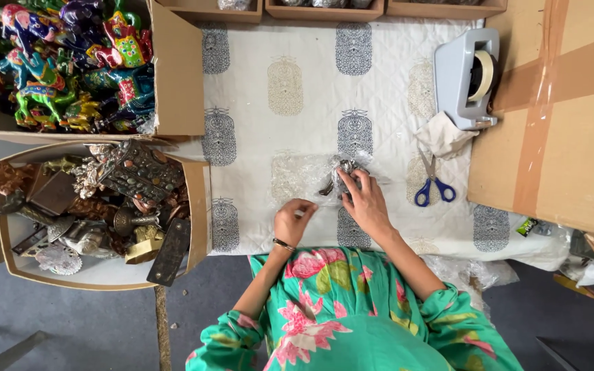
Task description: The person picks up small metal figurines from a box, wraps each one in bubble wrap by hand, and places the wrapped items into divided cardboard boxes on the table. They occasionally reposition items and reach for fresh wrapping material as they work through the pieces one at a time.
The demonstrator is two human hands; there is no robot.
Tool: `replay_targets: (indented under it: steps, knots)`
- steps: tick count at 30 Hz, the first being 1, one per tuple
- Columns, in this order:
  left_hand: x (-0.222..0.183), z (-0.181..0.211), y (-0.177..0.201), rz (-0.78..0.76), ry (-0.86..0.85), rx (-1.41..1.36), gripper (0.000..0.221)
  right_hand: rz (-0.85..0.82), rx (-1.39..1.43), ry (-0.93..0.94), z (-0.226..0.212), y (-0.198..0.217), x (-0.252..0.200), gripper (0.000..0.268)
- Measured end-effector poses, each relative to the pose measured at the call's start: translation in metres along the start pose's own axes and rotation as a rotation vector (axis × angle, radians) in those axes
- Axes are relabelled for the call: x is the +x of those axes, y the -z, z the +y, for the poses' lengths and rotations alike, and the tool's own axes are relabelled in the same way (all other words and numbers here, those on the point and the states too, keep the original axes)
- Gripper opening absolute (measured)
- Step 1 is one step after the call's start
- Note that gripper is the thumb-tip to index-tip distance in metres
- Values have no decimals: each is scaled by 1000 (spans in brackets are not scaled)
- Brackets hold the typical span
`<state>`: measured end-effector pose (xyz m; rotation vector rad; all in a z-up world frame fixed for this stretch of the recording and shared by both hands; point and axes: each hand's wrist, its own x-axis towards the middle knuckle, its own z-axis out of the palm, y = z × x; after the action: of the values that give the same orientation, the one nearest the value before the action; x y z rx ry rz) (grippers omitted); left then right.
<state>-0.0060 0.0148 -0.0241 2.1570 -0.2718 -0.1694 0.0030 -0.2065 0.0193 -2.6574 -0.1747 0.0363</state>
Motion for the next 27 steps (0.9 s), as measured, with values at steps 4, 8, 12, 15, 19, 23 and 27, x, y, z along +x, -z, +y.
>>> replay_targets:
  steps: [4, 8, 12, 15, 19, 23, 27]
  knots:
    - [-9, -29, -14, 18, 353, -276, 18, -9, 2, -5, 1, -2, -1, 73]
    - [-17, -60, -38, 37, 606, -501, 24, -28, 17, -22, 2, -3, 0, 72]
    - [-13, -58, -34, 68, 766, -617, 28, -27, 25, -25, 4, -5, 1, 70]
    - [-11, -49, -25, 102, 893, -625, 26, -25, 44, -33, 4, -7, 1, 69]
    - [-11, -39, -15, 137, 953, -617, 25, -10, 67, -50, 1, -8, 3, 67]
    - [-12, -30, -5, 174, 937, -608, 30, 9, 98, -48, 0, -5, 3, 65]
    - [-7, -6, 18, 149, 794, -63, 30, 18, 95, -49, -1, -11, 3, 66]
